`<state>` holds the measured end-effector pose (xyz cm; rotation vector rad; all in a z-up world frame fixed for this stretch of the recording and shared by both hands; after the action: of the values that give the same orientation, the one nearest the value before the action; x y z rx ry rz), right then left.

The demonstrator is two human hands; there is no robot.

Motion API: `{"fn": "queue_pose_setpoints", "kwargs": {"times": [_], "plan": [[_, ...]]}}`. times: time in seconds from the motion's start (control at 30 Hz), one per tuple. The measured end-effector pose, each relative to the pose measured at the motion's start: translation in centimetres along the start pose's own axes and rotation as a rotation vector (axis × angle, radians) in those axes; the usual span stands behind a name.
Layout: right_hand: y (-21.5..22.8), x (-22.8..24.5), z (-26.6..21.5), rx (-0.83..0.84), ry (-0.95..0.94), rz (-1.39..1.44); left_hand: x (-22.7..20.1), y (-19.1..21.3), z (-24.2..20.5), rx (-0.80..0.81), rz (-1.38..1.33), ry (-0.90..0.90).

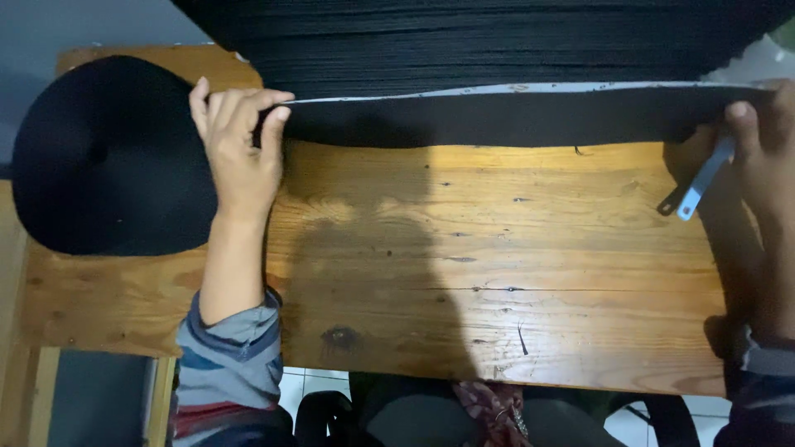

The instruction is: Measuring and cutting a black elastic band using a paper template and scissors

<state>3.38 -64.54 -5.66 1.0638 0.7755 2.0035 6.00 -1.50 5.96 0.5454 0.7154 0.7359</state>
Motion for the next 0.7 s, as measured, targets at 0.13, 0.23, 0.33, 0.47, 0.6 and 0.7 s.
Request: {"fn": "queue_pose_setpoints", "kwargs": {"times": [0.13, 0.23, 0.33, 0.47, 0.6, 0.7], "plan": [[0.6, 8.3, 2.8, 0.018, -0.022, 0.089, -0.4, 0.2, 0.3, -0.040, 0.015, -0.017], [2.5, 17.0, 4.5, -0.097, -0.232, 0.145, -0.8, 0.2, 0.3, -0.052, 0.033, -0.042], [1.4, 13.3, 3.6, -0.038, -0.327, 0.001, -0.5, 0.3, 0.5, -0.085, -0.026, -0.030], [0.6, 11.4, 2.1, -0.117, -0.375, 0.101, -0.1, 0.1, 0.1, -0.078, -0.029, 0.004], [-1.2, 6.0, 0.3, -0.170, -0.631, 0.312, 0.3, -0.1, 0.4, -0.086, -0.043, 0.029], [0.3, 10.6, 3.0, -0.061, -0.159, 0.056, 0.0, 0.0, 0.6, -0.063, -0.023, 0.020]]}}
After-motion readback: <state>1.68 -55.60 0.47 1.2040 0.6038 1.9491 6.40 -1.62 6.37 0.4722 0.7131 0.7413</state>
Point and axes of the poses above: each hand's wrist, its own z-axis towards the middle knuckle, its own y-axis out of the back of the hand, x = y × z, the point moved 8 cm from there along z, towards the middle knuckle, and after that the axes turned 2 degrees about y, right-handed, at the moved point
